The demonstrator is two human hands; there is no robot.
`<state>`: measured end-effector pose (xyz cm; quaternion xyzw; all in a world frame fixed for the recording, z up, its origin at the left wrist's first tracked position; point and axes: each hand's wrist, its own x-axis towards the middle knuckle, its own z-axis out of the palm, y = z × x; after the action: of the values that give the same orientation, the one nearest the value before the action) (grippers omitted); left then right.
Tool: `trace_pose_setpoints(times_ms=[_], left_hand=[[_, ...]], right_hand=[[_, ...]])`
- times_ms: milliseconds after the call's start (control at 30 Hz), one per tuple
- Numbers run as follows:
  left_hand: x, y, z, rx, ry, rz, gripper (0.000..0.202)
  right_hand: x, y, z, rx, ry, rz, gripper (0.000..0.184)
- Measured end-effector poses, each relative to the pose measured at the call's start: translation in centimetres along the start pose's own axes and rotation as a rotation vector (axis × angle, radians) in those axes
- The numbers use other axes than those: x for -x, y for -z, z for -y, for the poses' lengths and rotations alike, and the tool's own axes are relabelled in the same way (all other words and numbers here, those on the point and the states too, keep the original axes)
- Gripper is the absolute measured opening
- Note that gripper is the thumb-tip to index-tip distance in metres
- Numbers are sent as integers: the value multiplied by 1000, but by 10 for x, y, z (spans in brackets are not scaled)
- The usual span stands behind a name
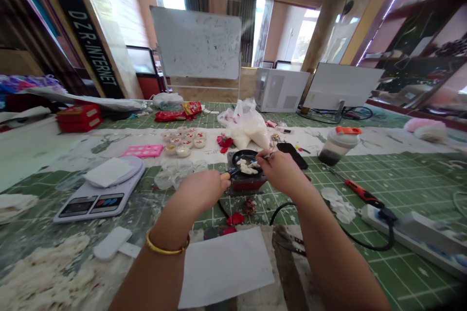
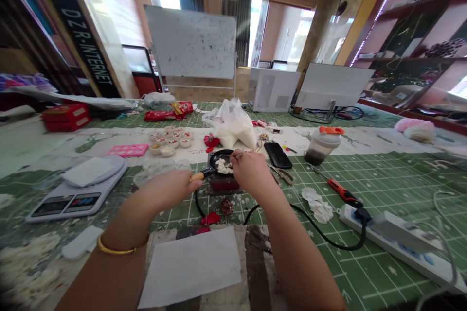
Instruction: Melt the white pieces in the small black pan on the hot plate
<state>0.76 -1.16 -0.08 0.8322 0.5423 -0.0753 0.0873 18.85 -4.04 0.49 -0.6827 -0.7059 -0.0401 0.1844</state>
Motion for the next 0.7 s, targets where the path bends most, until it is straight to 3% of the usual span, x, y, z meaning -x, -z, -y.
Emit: trace_pose_setpoints(times_ms=[67, 200, 400, 633, 700], left_hand=[[-1, -1, 0, 3, 5, 0, 46], [-1, -1, 0, 6, 14, 0, 43], [-1, 0, 1, 8, -8, -4, 45], [-1, 0, 1, 18, 15, -8, 45], [-2, -1, 1, 15, 1, -10, 45]], right_hand=[[1, 1, -2, -14, -8, -18, 24], [5, 3, 0, -124, 108, -34, 27], [-1, 2, -2, -26, -37, -46, 27], [-4, -1, -3, 30, -27, 27, 27], [-4, -1, -5, -7, -41, -3, 28]])
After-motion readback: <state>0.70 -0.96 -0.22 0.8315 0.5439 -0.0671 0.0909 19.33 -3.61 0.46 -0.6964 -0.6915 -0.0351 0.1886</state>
